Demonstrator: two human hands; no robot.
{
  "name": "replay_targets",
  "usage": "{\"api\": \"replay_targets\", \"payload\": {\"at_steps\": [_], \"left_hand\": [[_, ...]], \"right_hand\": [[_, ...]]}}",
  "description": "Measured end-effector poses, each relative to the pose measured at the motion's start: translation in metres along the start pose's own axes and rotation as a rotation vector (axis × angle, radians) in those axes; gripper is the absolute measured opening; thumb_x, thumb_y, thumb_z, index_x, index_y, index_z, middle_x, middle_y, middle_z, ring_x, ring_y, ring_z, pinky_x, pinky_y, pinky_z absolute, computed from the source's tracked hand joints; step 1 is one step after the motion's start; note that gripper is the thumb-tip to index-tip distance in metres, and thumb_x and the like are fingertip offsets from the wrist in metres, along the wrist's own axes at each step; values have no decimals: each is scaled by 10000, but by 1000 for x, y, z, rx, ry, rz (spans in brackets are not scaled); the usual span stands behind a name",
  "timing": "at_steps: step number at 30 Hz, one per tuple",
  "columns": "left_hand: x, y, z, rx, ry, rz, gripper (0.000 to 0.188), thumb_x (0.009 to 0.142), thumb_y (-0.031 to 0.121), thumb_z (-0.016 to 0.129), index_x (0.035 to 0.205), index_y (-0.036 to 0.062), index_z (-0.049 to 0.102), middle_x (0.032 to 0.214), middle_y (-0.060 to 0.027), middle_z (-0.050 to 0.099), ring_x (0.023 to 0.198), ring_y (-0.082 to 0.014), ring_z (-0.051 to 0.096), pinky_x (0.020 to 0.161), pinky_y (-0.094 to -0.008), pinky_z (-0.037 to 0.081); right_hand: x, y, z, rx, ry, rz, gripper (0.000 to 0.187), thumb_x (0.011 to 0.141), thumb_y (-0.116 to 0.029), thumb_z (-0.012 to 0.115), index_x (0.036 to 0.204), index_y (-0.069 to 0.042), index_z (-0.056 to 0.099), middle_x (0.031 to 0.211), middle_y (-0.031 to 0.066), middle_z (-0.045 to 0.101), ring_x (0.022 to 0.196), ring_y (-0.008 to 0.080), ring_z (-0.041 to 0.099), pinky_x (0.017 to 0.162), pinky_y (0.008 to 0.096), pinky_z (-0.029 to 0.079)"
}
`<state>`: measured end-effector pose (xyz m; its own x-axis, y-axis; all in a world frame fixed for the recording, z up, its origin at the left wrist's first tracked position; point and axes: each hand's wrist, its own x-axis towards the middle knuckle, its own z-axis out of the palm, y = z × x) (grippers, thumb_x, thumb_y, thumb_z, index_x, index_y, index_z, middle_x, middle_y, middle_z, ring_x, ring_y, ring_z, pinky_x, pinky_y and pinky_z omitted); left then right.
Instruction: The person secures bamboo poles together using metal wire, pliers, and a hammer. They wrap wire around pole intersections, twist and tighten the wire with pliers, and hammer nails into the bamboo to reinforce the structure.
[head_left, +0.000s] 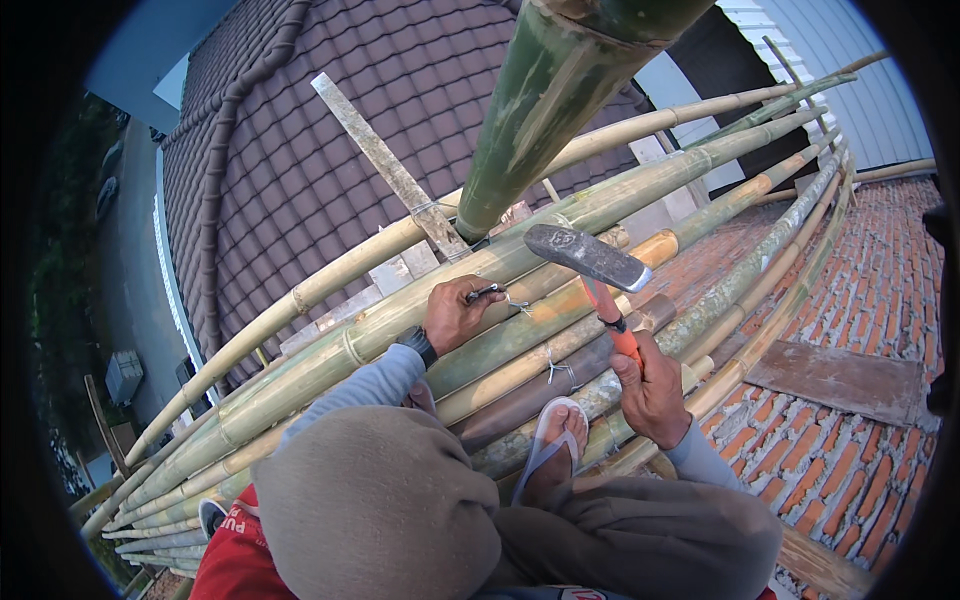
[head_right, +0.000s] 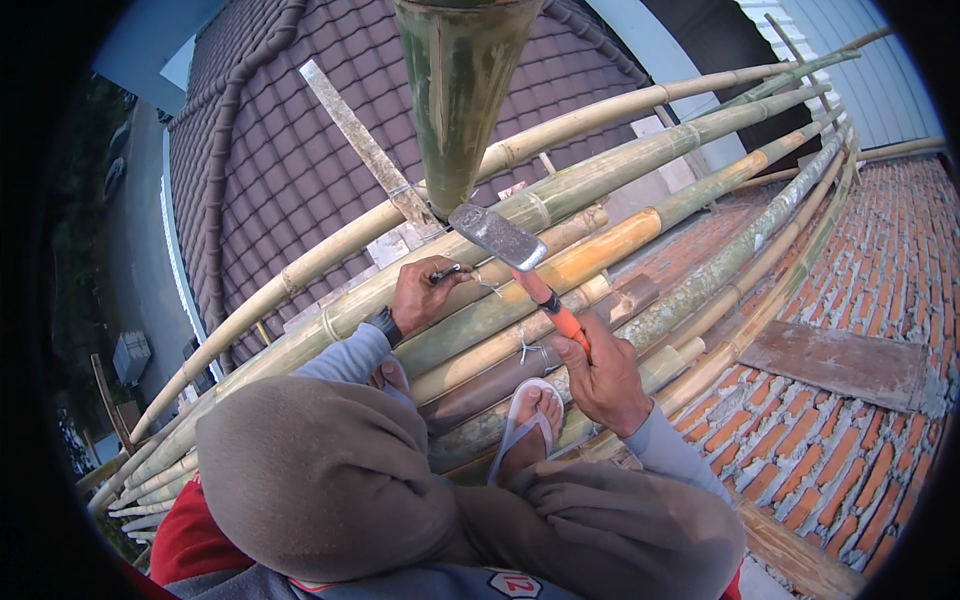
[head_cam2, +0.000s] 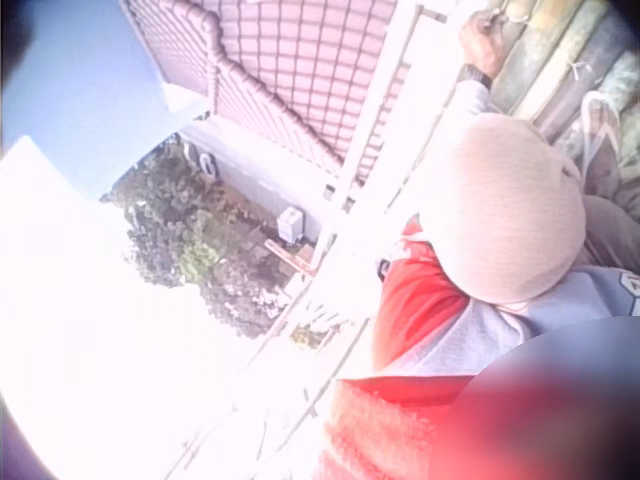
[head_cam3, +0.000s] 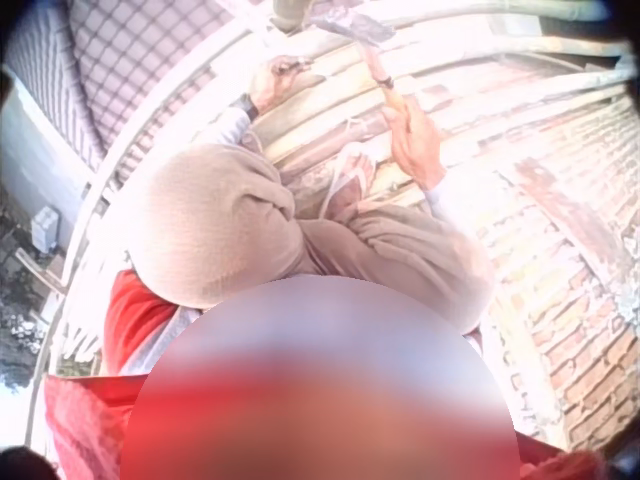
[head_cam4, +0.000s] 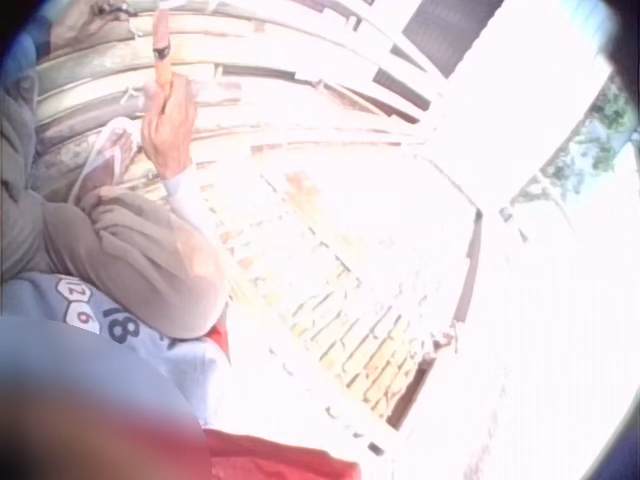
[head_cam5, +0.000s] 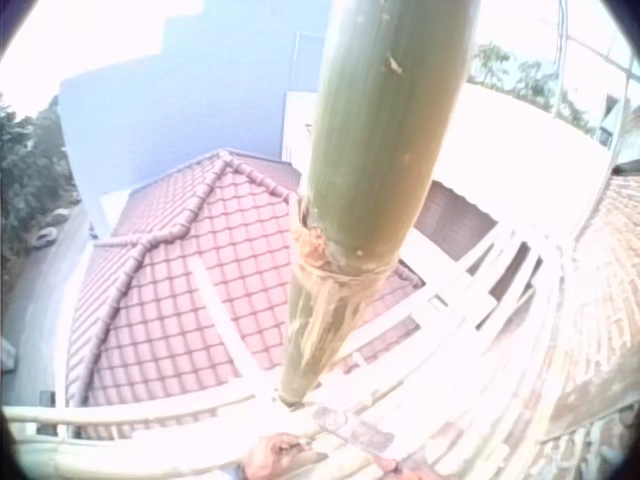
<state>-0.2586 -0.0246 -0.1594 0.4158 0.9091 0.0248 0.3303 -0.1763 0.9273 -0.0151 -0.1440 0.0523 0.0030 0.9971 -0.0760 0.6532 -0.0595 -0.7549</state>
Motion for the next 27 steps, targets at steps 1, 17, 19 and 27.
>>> {"api": "replay_targets", "payload": {"at_steps": [1, 17, 19, 27], "left_hand": [[1, 0, -1, -11, -9, 14, 139, 903, 217, 767, 980, 106, 801, 971, -89, 766, 831, -289, 731, 743, -396, 564], [13, 1, -10, 156, -168, 121, 141, 904, 227, 761, 1011, 141, 788, 984, -34, 765, 802, -261, 728, 694, -371, 572], [13, 0, -8, 139, -162, 153, 145, 898, 234, 766, 1008, 143, 788, 977, -34, 762, 812, -267, 726, 705, -375, 570], [11, -2, -12, 152, -183, 181, 147, 888, 229, 769, 1013, 153, 786, 990, -46, 758, 826, -286, 720, 734, -384, 571]], "right_hand": [[-1, -4, -4, 7, 1, -23, 294, 1053, -313, 607, 1078, -21, 587, 662, 144, 536, 561, 322, 559, 539, 376, 447], [-12, -5, -5, 38, 106, -232, 433, 1097, -376, 485, 1129, 42, 590, 715, 43, 540, 584, 119, 507, 522, 294, 394], [-16, 2, -6, 5, 109, -276, 423, 1096, -369, 489, 1119, 41, 587, 712, 36, 536, 580, 112, 500, 521, 294, 394], [-9, 42, 34, -343, -226, 140, 247, 1008, -256, 658, 1019, -17, 600, 652, 198, 625, 599, 417, 656, 516, 463, 490]]}}
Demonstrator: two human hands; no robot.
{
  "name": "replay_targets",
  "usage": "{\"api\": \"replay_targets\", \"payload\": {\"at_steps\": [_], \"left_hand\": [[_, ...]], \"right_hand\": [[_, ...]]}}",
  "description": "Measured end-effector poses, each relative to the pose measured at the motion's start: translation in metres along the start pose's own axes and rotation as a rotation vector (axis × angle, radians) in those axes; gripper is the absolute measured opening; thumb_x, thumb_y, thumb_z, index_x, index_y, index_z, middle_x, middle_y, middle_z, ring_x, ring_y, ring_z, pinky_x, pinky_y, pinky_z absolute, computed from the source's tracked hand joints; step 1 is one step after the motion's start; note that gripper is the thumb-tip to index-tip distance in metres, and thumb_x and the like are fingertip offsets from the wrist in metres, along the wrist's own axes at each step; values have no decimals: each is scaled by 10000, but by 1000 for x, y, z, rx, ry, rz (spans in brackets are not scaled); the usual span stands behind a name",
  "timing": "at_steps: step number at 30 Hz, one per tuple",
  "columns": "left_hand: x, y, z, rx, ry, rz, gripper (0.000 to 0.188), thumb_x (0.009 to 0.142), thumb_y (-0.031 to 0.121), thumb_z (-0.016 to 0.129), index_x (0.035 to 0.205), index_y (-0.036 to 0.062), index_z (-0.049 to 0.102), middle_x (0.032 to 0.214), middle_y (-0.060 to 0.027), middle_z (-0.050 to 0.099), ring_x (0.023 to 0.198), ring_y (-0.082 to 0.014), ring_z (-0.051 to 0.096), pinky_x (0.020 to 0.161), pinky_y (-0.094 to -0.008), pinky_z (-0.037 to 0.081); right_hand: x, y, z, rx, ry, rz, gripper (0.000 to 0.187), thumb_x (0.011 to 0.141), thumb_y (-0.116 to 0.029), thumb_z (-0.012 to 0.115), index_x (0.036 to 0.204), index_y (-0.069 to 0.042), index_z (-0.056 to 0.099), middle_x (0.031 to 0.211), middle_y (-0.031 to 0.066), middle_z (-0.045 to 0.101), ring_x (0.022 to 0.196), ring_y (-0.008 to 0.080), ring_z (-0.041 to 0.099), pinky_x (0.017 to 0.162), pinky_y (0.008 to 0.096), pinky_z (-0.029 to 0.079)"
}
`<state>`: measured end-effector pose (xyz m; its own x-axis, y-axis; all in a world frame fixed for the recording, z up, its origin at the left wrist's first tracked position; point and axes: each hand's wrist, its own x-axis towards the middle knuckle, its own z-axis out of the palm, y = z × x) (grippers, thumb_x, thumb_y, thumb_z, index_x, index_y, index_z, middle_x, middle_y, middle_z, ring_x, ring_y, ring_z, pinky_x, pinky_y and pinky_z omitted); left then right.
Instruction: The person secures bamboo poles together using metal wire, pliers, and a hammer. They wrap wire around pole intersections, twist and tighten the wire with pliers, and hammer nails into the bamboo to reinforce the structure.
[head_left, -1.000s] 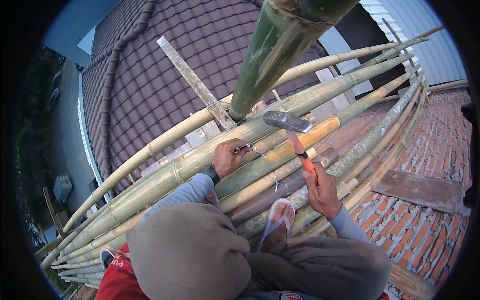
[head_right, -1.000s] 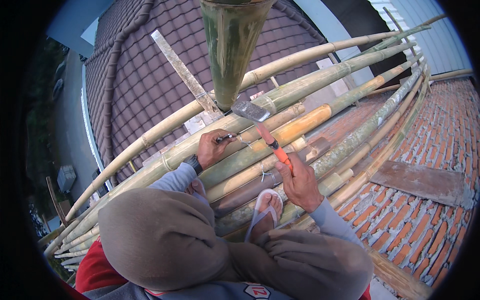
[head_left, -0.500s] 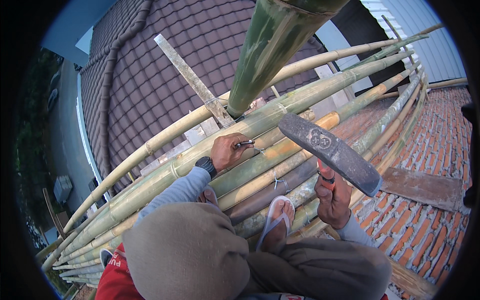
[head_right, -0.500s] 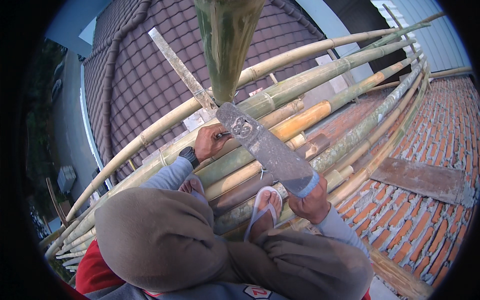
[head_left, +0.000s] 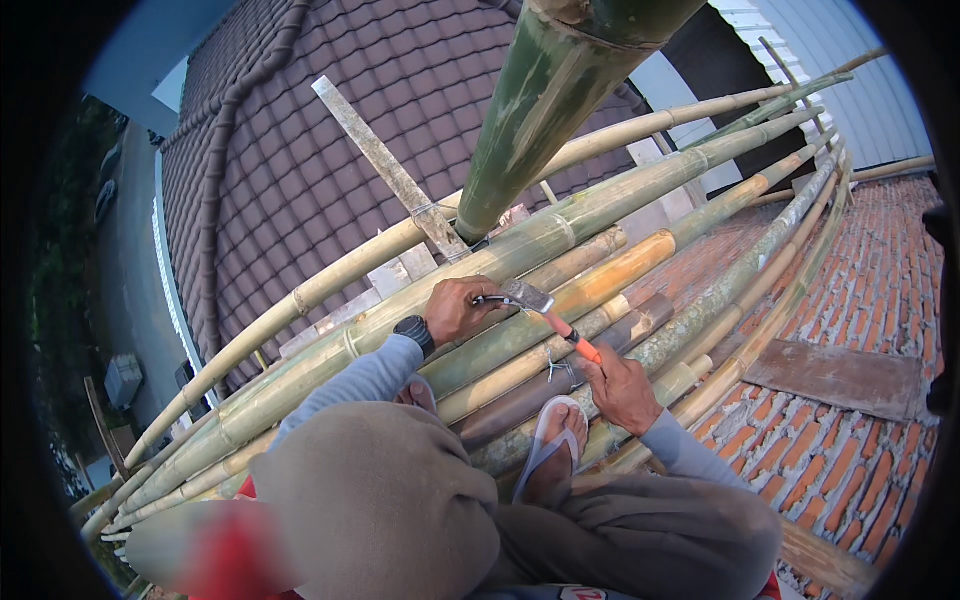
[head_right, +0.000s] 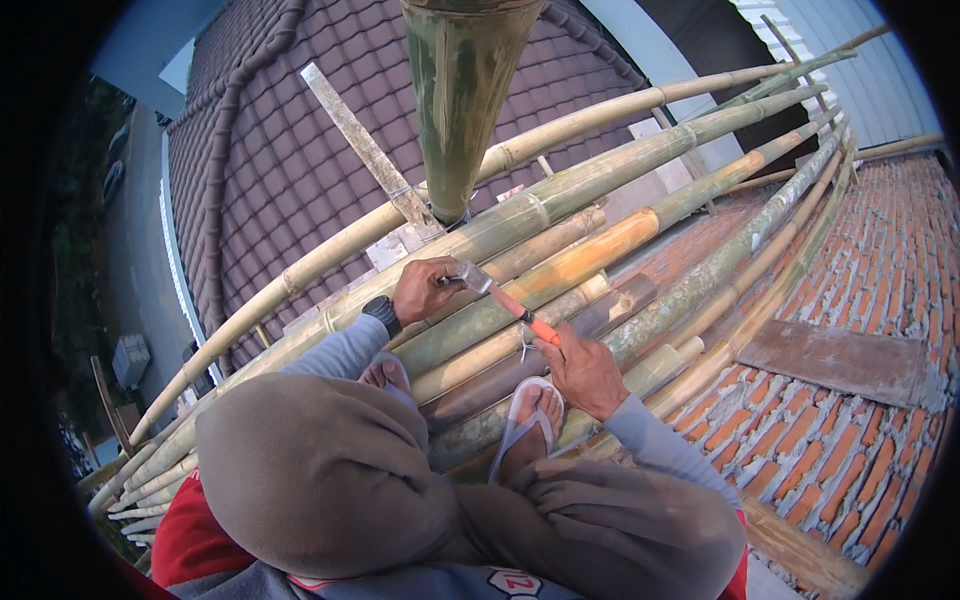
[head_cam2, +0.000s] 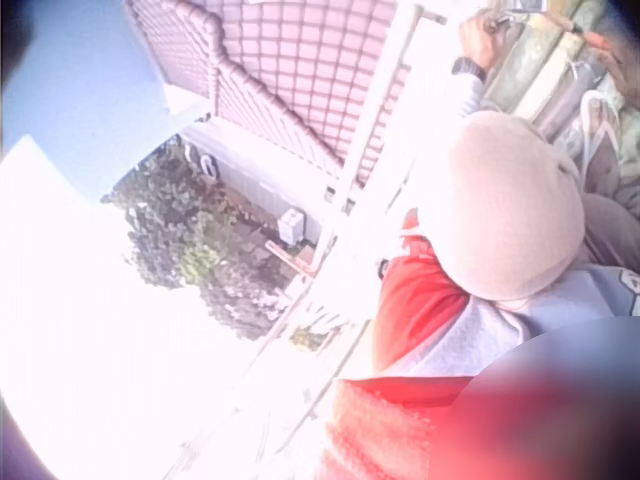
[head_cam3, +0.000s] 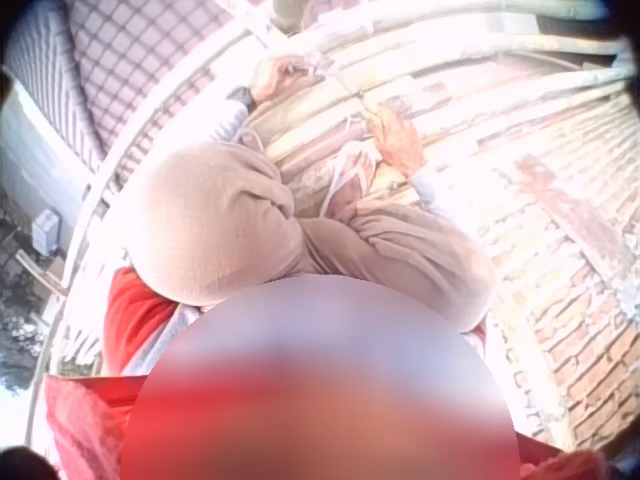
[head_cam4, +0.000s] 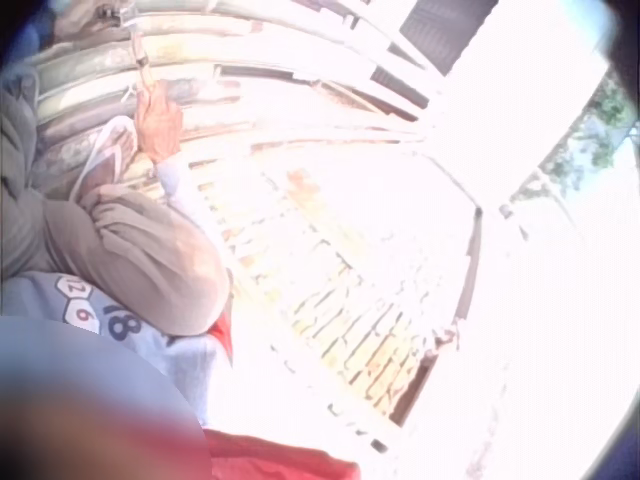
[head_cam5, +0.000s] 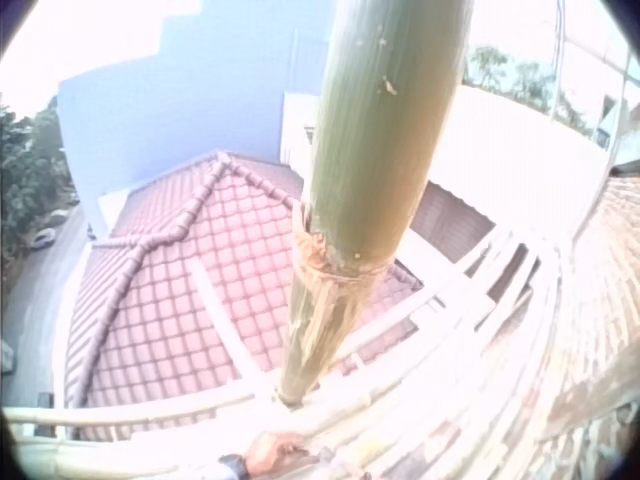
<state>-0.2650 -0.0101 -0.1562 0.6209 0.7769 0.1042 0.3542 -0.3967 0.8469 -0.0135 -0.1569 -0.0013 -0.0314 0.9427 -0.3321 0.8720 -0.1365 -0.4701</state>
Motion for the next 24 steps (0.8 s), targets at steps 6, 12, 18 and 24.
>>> {"api": "replay_targets", "payload": {"at_steps": [6, 12, 18, 24], "left_hand": [[-2, -3, -2, -19, -69, -58, 160, 884, 205, 759, 1038, 175, 788, 1024, -38, 762, 867, -282, 723, 769, -398, 574], [1, -2, -4, -10, -78, -50, 174, 878, 238, 780, 1038, 172, 797, 996, -43, 766, 866, -279, 726, 776, -393, 567], [4, -1, -7, -9, -119, -101, 155, 880, 254, 777, 1015, 182, 805, 961, -38, 767, 875, -271, 722, 766, -391, 558], [5, -4, -6, 58, -126, -86, 161, 871, 265, 784, 1008, 182, 802, 985, -41, 771, 876, -278, 724, 770, -392, 560]], "right_hand": [[-15, 14, -11, 199, 262, -201, 345, 1054, -342, 588, 957, -17, 526, 617, 169, 530, 507, 372, 552, 484, 423, 398], [3, 13, -7, 35, 35, -215, 315, 1040, -334, 602, 967, -39, 522, 664, 186, 567, 552, 435, 566, 489, 429, 434], [2, 11, -14, 438, 355, -362, 352, 1037, -342, 608, 880, -40, 520, 613, 145, 538, 506, 365, 544, 471, 420, 415], [17, 18, -5, -98, -84, -113, 341, 1029, -336, 618, 870, -45, 535, 568, 168, 541, 519, 425, 564, 470, 455, 423]]}}
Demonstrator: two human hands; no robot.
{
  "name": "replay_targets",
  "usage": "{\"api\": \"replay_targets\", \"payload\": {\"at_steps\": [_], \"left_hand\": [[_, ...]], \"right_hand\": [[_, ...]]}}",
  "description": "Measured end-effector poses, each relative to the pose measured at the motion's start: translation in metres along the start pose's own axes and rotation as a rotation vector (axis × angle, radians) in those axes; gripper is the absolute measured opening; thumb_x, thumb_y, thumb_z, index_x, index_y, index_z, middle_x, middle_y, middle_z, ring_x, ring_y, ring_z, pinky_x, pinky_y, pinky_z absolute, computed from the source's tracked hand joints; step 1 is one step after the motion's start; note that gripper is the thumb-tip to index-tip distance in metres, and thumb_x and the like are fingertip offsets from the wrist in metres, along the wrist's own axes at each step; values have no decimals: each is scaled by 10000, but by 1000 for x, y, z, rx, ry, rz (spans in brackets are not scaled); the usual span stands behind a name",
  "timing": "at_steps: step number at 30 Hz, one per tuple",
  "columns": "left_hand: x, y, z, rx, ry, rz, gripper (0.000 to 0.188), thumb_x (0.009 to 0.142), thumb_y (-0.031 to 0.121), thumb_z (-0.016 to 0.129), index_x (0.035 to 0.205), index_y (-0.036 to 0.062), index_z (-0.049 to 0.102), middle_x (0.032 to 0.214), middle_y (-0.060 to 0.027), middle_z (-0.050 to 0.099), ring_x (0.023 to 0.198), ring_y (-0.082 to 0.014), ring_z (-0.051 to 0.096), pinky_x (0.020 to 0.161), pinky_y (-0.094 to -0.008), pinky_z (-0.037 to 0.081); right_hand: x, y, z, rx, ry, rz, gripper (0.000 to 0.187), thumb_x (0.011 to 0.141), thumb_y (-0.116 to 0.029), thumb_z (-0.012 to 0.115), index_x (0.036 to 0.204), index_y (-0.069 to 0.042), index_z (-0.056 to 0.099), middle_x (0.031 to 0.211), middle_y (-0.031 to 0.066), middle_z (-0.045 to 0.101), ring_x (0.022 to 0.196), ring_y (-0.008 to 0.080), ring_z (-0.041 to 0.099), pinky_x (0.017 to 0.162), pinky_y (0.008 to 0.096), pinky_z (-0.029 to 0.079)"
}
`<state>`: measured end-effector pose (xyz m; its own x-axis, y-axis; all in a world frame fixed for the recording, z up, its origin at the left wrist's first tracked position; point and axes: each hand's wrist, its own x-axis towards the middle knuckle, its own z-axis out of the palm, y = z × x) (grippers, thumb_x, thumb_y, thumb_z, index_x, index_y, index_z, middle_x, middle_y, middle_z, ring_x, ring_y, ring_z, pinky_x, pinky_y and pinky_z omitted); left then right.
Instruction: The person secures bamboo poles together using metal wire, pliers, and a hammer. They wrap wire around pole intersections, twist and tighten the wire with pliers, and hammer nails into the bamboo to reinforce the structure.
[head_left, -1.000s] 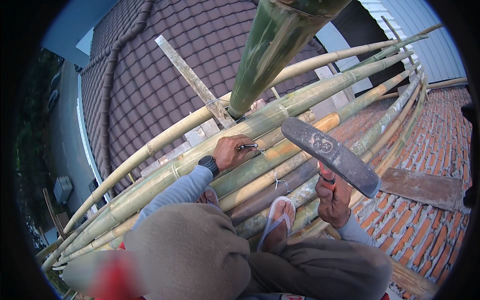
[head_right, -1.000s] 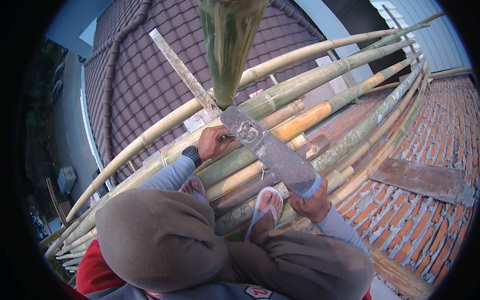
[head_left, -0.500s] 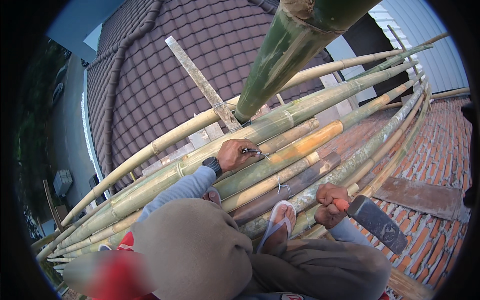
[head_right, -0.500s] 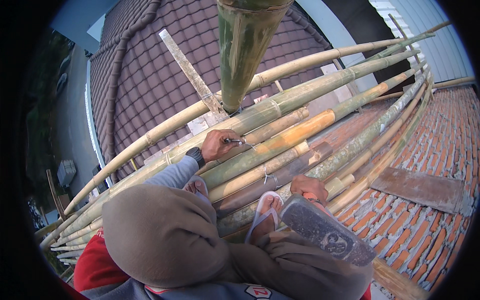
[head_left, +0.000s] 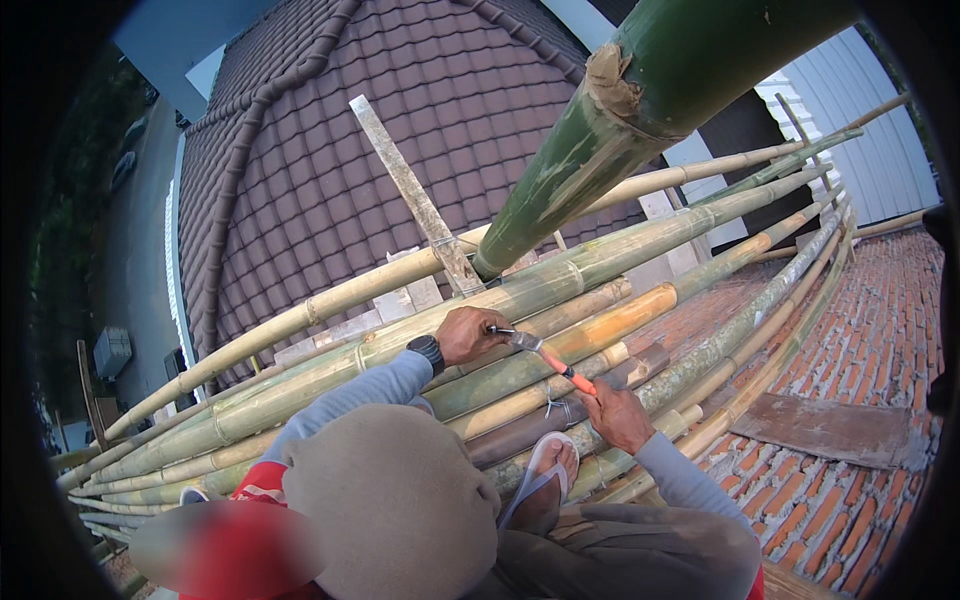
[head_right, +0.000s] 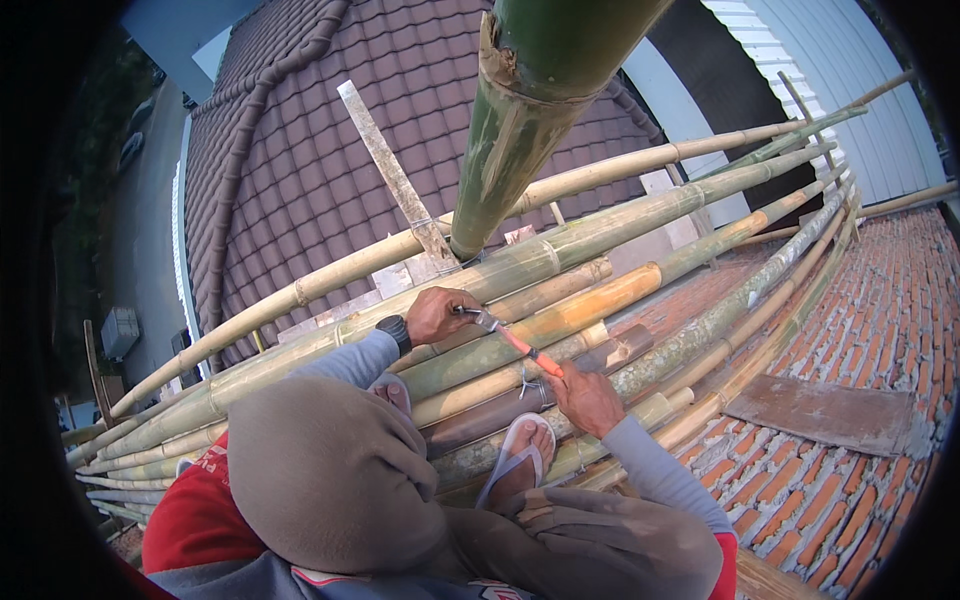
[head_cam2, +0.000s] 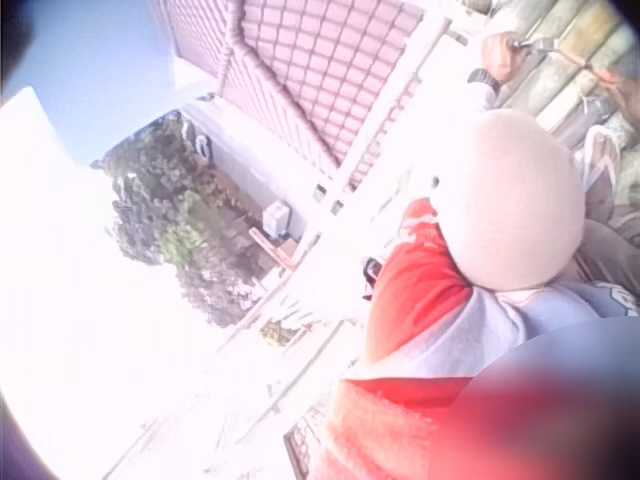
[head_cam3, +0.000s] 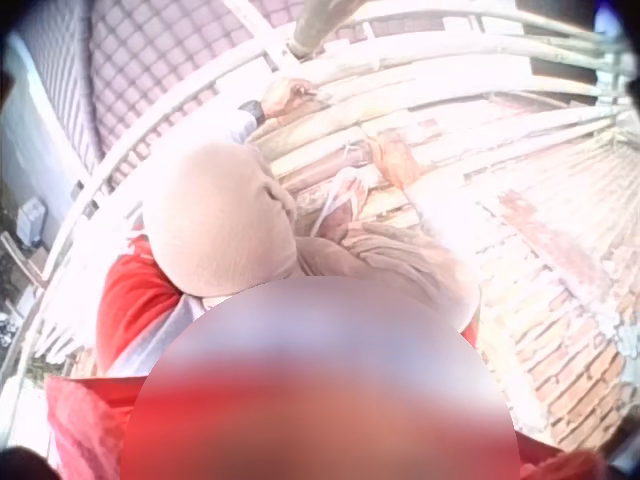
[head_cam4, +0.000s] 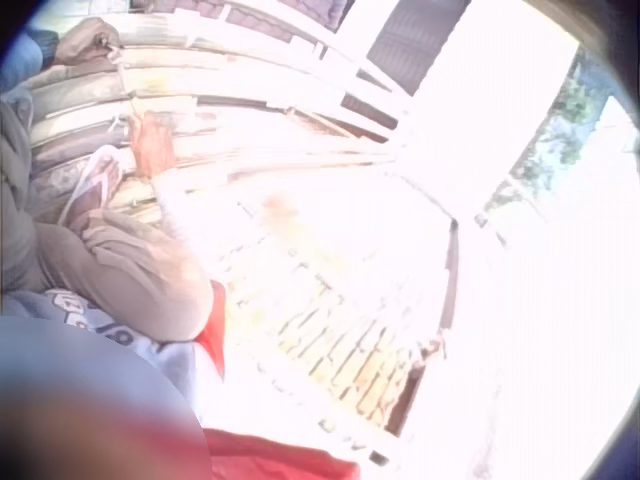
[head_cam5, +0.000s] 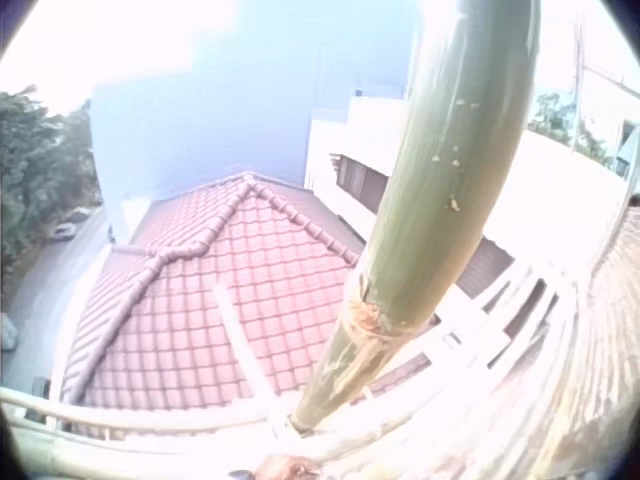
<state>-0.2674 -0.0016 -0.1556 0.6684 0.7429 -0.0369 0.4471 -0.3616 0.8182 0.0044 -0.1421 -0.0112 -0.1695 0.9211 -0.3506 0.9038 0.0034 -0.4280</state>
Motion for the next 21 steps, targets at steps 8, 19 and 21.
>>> {"api": "replay_targets", "payload": {"at_steps": [8, 19, 21], "left_hand": [[3, -1, -2, -80, -58, -24, 204, 869, 269, 782, 1053, 181, 790, 1008, -44, 767, 901, -283, 723, 779, -402, 556], [-13, 9, -44, -118, 220, -251, 243, 952, 224, 676, 1136, 94, 766, 1039, -136, 746, 844, -281, 692, 788, -382, 539], [-17, 11, -50, -141, 289, -233, 262, 949, 204, 648, 1161, 96, 756, 1029, -143, 739, 826, -267, 664, 792, -375, 525]], "right_hand": [[-18, 6, 6, 287, 419, -305, 294, 978, -306, 681, 838, -65, 590, 718, 174, 671, 636, 418, 671, 538, 461, 516], [-12, -8, 2, 834, 641, -551, 338, 1053, -329, 576, 902, -28, 546, 639, 64, 531, 527, 246, 524, 495, 375, 408], [-3, -6, 12, 629, 565, -503, 365, 1066, -358, 547, 919, -24, 527, 639, 65, 523, 514, 227, 512, 481, 382, 393]]}}
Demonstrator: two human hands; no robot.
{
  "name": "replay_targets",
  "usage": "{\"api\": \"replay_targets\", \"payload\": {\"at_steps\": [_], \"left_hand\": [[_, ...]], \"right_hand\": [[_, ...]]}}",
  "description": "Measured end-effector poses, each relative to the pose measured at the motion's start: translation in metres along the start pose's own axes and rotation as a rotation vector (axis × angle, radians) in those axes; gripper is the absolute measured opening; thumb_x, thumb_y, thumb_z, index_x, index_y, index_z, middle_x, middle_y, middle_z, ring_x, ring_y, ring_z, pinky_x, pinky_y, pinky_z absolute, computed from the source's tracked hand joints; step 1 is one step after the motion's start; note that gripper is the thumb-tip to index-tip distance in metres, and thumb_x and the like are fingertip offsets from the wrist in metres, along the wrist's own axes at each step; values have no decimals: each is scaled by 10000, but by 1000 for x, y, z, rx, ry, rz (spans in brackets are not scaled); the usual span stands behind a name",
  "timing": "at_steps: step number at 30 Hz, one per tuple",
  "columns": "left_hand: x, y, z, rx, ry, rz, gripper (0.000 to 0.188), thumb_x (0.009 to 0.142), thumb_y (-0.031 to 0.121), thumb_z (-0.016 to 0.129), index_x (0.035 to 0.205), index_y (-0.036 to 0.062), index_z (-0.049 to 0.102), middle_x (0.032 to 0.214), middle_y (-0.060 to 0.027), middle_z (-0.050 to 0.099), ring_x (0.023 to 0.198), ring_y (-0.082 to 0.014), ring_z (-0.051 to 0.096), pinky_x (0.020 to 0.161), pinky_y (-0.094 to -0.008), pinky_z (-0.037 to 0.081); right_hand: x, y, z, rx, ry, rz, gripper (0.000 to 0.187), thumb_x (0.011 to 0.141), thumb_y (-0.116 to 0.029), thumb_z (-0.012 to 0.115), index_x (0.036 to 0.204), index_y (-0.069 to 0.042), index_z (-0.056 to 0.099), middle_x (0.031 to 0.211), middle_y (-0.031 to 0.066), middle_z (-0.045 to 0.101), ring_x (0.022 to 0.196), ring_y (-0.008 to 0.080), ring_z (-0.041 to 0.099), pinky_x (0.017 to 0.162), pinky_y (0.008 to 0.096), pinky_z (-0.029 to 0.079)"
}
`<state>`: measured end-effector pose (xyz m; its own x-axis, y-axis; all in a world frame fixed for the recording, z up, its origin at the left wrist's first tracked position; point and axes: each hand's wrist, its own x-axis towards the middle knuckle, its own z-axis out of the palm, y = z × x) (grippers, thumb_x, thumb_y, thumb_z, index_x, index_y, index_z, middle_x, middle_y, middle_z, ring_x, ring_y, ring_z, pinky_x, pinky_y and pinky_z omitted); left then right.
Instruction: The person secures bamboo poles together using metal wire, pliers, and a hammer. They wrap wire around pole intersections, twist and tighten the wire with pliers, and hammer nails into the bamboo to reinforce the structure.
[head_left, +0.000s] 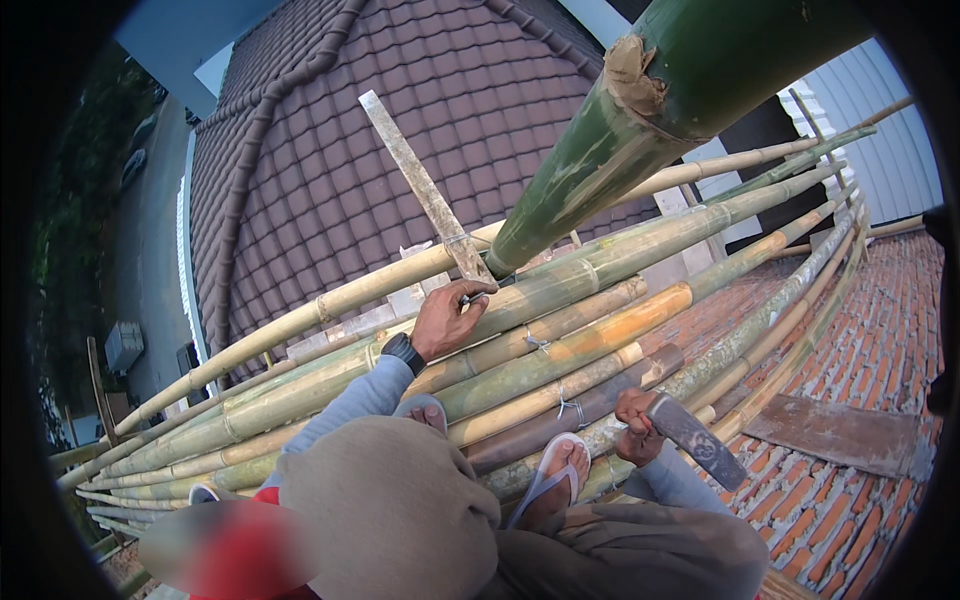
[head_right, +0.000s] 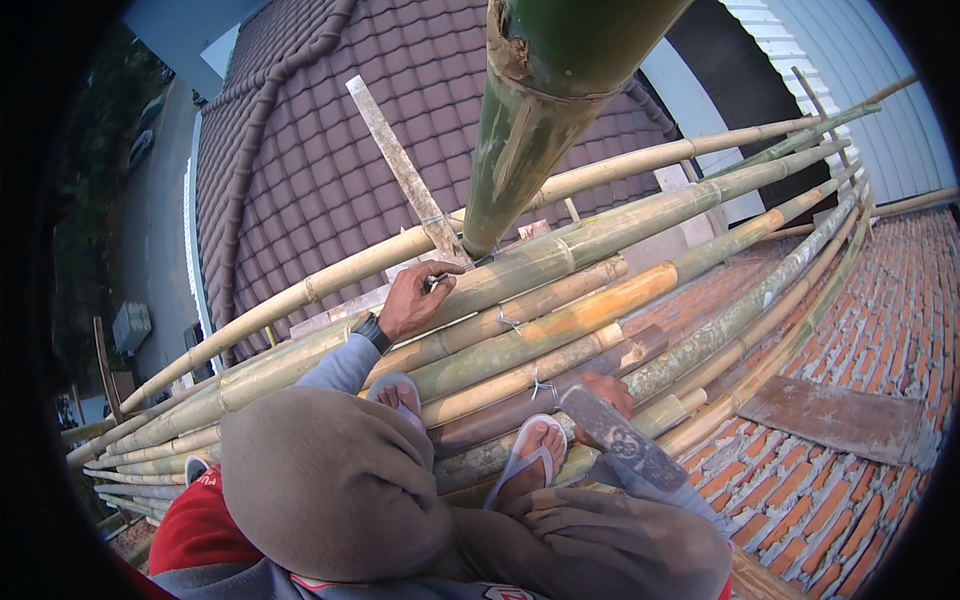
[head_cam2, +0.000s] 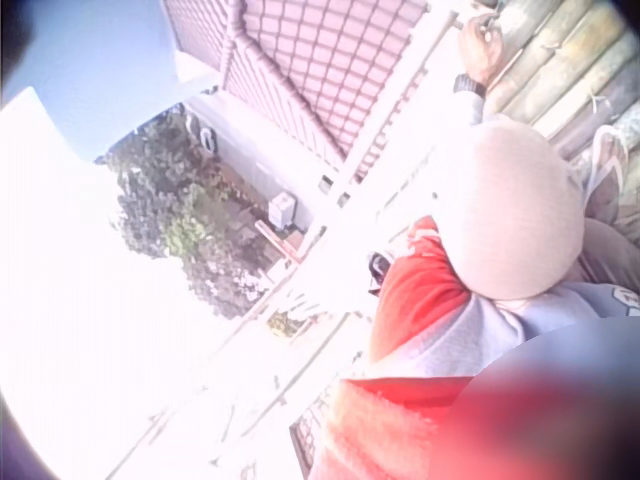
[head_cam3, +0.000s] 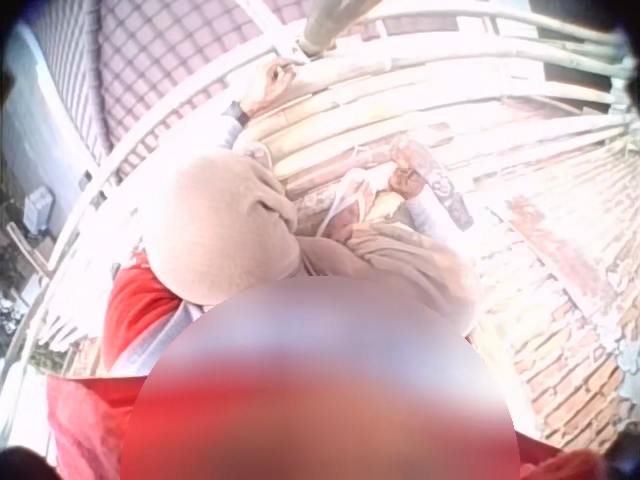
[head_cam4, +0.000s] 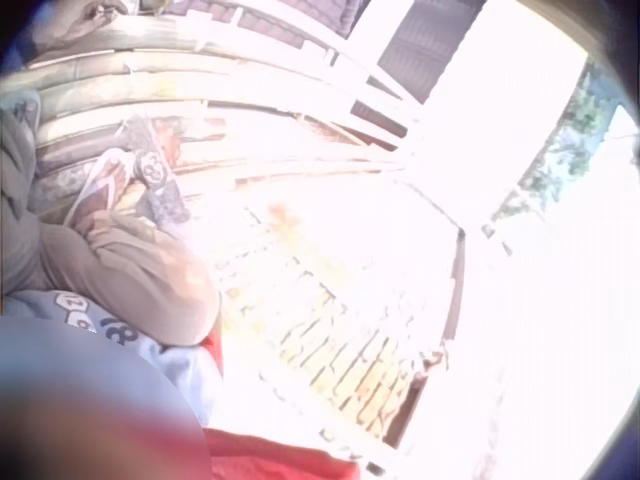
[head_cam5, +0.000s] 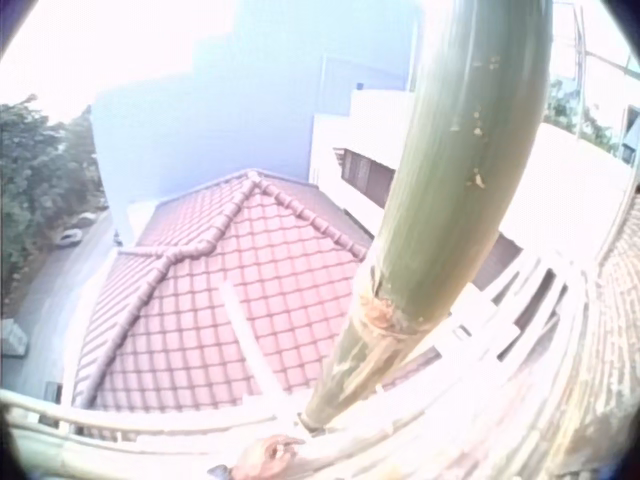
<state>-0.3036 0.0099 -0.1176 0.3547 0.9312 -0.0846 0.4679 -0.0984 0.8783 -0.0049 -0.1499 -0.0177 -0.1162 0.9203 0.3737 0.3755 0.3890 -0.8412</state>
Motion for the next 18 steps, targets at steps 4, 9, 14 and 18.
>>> {"api": "replay_targets", "payload": {"at_steps": [4, 9, 14, 18], "left_hand": [[-3, -6, -6, -50, 70, -56, 342, 909, 196, 534, 1168, 67, 716, 945, -184, 710, 775, -312, 646, 775, -409, 520], [-7, -25, -4, -284, 151, -229, 336, 936, 231, 471, 1114, 28, 672, 676, 6, 457, 610, -93, 438, 584, -273, 393], [-5, -33, 1, -466, 114, -372, 326, 1008, 234, 438, 1096, 26, 672, 695, 52, 404, 556, -46, 354, 494, -235, 298], [-5, -30, 2, -576, 94, -473, 412, 1047, 308, 427, 1134, 21, 709, 686, 46, 407, 591, -59, 405, 539, -258, 361]], "right_hand": [[9, 15, -4, -644, -514, 628, 385, 1040, -378, 581, 880, -29, 559, 624, 189, 595, 571, 401, 640, 511, 476, 469], [-6, 2, -18, 311, 219, 97, 445, 1065, -427, 542, 889, -18, 539, 618, 105, 555, 518, 245, 561, 502, 429, 436], [-28, 31, 25, -90, 32, 264, 488, 1062, -461, 539, 839, -27, 529, 588, 104, 471, 489, 233, 470, 480, 388, 361], [-30, 38, 7, -336, -127, 493, 537, 1054, -522, 526, 793, -53, 489, 602, 39, 445, 496, 159, 406, 478, 326, 296]]}}
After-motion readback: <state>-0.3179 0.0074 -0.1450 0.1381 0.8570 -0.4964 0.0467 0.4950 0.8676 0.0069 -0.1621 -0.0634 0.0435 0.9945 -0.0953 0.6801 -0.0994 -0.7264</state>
